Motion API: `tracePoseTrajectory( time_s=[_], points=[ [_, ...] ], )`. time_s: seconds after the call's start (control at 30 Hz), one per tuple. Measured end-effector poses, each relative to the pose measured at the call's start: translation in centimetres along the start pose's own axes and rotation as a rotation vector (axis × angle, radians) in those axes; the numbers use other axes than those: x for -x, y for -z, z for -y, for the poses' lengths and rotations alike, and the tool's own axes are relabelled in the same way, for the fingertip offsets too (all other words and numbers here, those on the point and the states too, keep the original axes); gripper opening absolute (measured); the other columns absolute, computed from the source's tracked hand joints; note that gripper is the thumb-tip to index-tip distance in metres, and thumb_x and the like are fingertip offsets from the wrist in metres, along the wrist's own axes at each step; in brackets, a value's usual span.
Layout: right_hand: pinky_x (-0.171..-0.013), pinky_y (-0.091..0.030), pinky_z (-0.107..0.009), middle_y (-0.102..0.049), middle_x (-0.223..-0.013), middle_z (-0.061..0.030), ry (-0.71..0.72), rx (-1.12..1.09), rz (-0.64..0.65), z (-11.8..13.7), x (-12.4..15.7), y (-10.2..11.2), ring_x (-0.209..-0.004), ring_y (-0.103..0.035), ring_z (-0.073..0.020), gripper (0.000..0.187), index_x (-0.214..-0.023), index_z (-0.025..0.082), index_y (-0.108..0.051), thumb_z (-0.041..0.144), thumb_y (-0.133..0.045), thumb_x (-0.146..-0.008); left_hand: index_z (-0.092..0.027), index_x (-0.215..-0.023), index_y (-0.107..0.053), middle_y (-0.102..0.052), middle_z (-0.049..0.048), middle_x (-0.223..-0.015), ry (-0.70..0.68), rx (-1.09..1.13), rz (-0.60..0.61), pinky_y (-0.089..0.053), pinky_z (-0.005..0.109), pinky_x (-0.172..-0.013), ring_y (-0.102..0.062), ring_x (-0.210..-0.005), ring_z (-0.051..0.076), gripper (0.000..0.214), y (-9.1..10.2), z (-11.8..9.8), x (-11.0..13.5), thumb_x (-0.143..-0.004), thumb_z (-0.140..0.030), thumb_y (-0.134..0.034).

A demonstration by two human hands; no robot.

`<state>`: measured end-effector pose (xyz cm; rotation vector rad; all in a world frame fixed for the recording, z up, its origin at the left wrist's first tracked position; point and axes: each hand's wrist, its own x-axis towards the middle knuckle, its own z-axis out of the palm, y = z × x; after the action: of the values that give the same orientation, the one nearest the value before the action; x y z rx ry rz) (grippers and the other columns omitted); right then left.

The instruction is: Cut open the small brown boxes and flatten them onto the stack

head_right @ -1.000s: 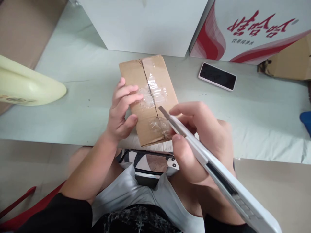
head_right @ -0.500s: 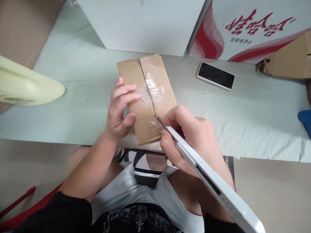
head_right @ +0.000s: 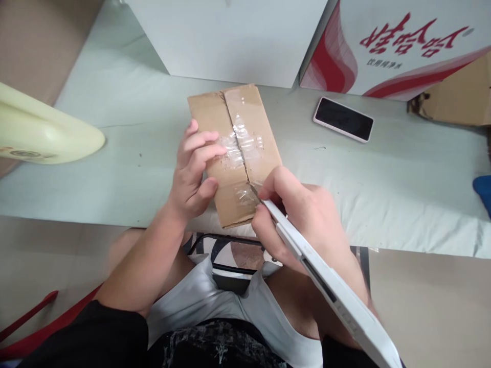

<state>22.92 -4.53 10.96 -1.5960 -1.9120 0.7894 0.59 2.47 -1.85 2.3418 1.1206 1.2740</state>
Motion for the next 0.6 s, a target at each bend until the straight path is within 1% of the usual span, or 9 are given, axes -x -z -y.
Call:
tracePoseTrajectory(
  time_s=[0.17, 0.37, 0.5, 0.6],
  points=[
    [-0.046, -0.032, -0.024, -0.048, -0.053, 0.0093, 0.046, -0.012, -0.011, -0.01, 0.34, -0.05, -0.044, -0.038, -0.0078, 0.01, -0.079, 0.024, -0.051, 0.019, -0.059, -0.08, -0.033, -0.136, -0.058, -0.064, 0.0071, -0.144, -0.017, -0.031, -0.02, -0.025, 0.064, -0.14, -0.056, -0.144, 0.029, 0.06, -0.2, -0.17, 0.01, -0.106, -0.073, -0.025],
    [-0.047, -0.032, -0.024, -0.046, -0.054, 0.0095, 0.021, -0.039, 0.001, 0.04, 0.5, 0.09, -0.046, -0.036, -0.0071, 0.011, -0.077, 0.024, -0.049, 0.018, -0.057, -0.083, -0.033, -0.139, -0.055, -0.063, 0.0072, -0.143, -0.073, -0.027, -0.051, -0.028, 0.064, -0.138, -0.057, -0.143, 0.029, 0.054, -0.34, -0.16, -0.02, -0.109, -0.067, -0.026],
    [-0.045, -0.03, -0.025, -0.047, -0.052, 0.0095, 0.071, -0.036, 0.037, -0.3, 0.25, 0.32, -0.042, -0.036, -0.0066, 0.01, -0.076, 0.024, -0.05, 0.017, -0.056, -0.079, -0.034, -0.14, -0.055, -0.063, 0.0077, -0.143, -0.081, 0.004, -0.06, -0.028, 0.065, -0.138, -0.055, -0.145, 0.031, 0.052, -0.4, -0.07, -0.01, -0.109, -0.066, -0.029],
    [-0.043, -0.026, -0.024, -0.044, -0.051, 0.0096, 0.101, -0.038, 0.006, -0.49, 0.23, 0.26, -0.041, -0.034, -0.0063, 0.012, -0.075, 0.024, -0.049, 0.015, -0.057, -0.077, -0.033, -0.142, -0.055, -0.063, 0.0082, -0.144, -0.091, 0.021, -0.075, -0.027, 0.064, -0.138, -0.054, -0.146, 0.031, 0.051, -0.49, -0.01, 0.05, -0.109, -0.064, -0.031]
  ],
)
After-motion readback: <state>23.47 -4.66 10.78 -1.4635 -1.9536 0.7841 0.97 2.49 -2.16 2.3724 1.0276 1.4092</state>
